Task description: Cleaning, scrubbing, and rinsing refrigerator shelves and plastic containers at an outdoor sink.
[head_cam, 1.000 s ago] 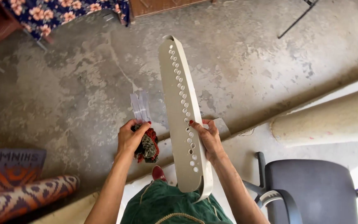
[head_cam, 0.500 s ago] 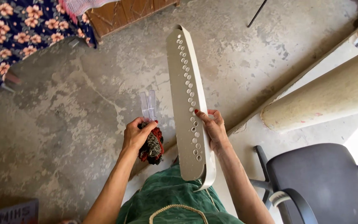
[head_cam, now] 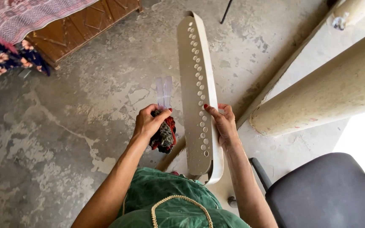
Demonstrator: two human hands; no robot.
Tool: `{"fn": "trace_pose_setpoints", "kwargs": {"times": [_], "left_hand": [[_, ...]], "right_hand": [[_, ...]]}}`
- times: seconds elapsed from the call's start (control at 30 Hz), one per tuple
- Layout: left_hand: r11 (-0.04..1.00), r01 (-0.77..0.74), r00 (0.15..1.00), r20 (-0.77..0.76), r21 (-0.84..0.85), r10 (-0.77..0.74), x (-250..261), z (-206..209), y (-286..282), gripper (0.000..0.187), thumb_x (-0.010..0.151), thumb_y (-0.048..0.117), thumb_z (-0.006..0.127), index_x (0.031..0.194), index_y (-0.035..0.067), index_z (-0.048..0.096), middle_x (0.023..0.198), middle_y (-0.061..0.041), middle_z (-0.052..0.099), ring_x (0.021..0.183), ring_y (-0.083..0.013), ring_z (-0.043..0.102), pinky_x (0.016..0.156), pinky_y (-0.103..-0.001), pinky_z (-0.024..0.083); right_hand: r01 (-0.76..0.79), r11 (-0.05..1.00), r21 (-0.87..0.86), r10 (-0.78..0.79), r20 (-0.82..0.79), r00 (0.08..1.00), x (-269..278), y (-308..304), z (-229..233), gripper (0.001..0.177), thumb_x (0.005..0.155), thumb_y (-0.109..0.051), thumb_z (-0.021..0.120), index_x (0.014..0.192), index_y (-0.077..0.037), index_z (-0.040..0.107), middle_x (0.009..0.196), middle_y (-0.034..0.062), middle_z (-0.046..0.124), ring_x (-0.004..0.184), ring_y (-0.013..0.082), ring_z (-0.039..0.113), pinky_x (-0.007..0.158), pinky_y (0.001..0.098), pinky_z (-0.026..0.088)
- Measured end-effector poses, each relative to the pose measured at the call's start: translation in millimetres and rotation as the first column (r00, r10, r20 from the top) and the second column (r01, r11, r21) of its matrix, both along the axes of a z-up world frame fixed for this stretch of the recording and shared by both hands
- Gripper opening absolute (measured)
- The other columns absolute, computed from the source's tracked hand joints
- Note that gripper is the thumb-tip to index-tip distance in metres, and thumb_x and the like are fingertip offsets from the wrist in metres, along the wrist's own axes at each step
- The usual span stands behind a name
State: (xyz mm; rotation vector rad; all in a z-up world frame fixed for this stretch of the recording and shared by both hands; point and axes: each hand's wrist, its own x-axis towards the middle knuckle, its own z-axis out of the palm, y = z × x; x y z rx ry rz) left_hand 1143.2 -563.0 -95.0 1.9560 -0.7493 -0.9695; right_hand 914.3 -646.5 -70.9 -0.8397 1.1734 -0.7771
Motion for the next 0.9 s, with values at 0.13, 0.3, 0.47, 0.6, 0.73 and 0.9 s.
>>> {"fn": "trace_pose_setpoints", "kwargs": {"times": [0.13, 0.3, 0.47, 0.6, 0.73, 0.9], "left_hand": [[0.995, 0.097, 0.995, 0.026, 0.012, -0.097, 0, -15, -50, 0.038, 0.076, 0.043, 0.081, 0.093, 0.009, 0.077, 0.081, -0.005, 0.077, 0.071, -0.0148, 0.070, 0.064, -0.031, 0.055], [0.989, 0.151, 0.988, 0.034, 0.009, -0.151, 2, -30, -110, 0.035, 0.078, 0.040, 0.082, 0.092, 0.008, 0.077, 0.077, -0.006, 0.076, 0.068, -0.0141, 0.067, 0.061, -0.030, 0.052], [0.975, 0.219, 0.976, 0.002, -0.038, -0.219, 12, -63, -182, 0.034, 0.077, 0.039, 0.082, 0.090, 0.008, 0.077, 0.076, -0.003, 0.076, 0.067, -0.0122, 0.069, 0.062, -0.028, 0.054], [0.967, 0.254, 0.967, -0.024, -0.002, -0.254, 30, -104, -247, 0.035, 0.079, 0.040, 0.081, 0.090, 0.008, 0.077, 0.075, -0.006, 0.075, 0.066, -0.0134, 0.067, 0.061, -0.030, 0.052], [0.968, 0.244, 0.970, -0.006, -0.049, -0.245, 63, -155, -329, 0.035, 0.077, 0.040, 0.083, 0.089, 0.007, 0.076, 0.078, -0.003, 0.076, 0.068, -0.0113, 0.068, 0.063, -0.028, 0.054], [0.969, 0.246, 0.969, 0.044, -0.024, -0.245, 94, -185, -441, 0.034, 0.075, 0.041, 0.082, 0.088, 0.009, 0.077, 0.077, 0.000, 0.076, 0.068, -0.0103, 0.068, 0.063, -0.028, 0.053]], "right_hand": [[0.093, 0.996, -0.016, -0.093, -0.035, 0.995, -9, -44, -18, 0.060, 0.077, -0.032, 0.085, 0.118, -0.008, 0.048, 0.087, 0.0171, 0.070, 0.067, 0.0219, 0.070, 0.056, 0.0363, 0.061], [0.193, 0.980, 0.050, -0.190, -0.063, 0.980, -15, -83, -26, 0.059, 0.075, -0.032, 0.084, 0.115, -0.009, 0.047, 0.087, 0.0173, 0.070, 0.067, 0.0225, 0.070, 0.055, 0.0366, 0.061], [0.259, 0.965, 0.033, -0.257, -0.044, 0.965, -12, -139, -68, 0.056, 0.077, -0.032, 0.085, 0.114, -0.007, 0.051, 0.089, 0.0155, 0.070, 0.069, 0.0204, 0.069, 0.056, 0.0344, 0.060], [0.297, 0.955, 0.022, -0.296, -0.038, 0.954, 4, -202, -114, 0.056, 0.078, -0.034, 0.084, 0.114, -0.007, 0.050, 0.089, 0.0142, 0.069, 0.068, 0.0197, 0.067, 0.055, 0.0345, 0.058], [0.308, 0.951, 0.024, -0.307, -0.010, 0.952, 35, -293, -167, 0.055, 0.078, -0.031, 0.083, 0.114, -0.008, 0.049, 0.091, 0.0151, 0.070, 0.071, 0.0202, 0.071, 0.057, 0.0359, 0.061], [0.323, 0.944, 0.064, -0.324, -0.008, 0.946, 73, -402, -196, 0.053, 0.079, -0.029, 0.084, 0.113, -0.007, 0.049, 0.090, 0.0177, 0.071, 0.070, 0.0219, 0.072, 0.057, 0.0369, 0.062]]}}
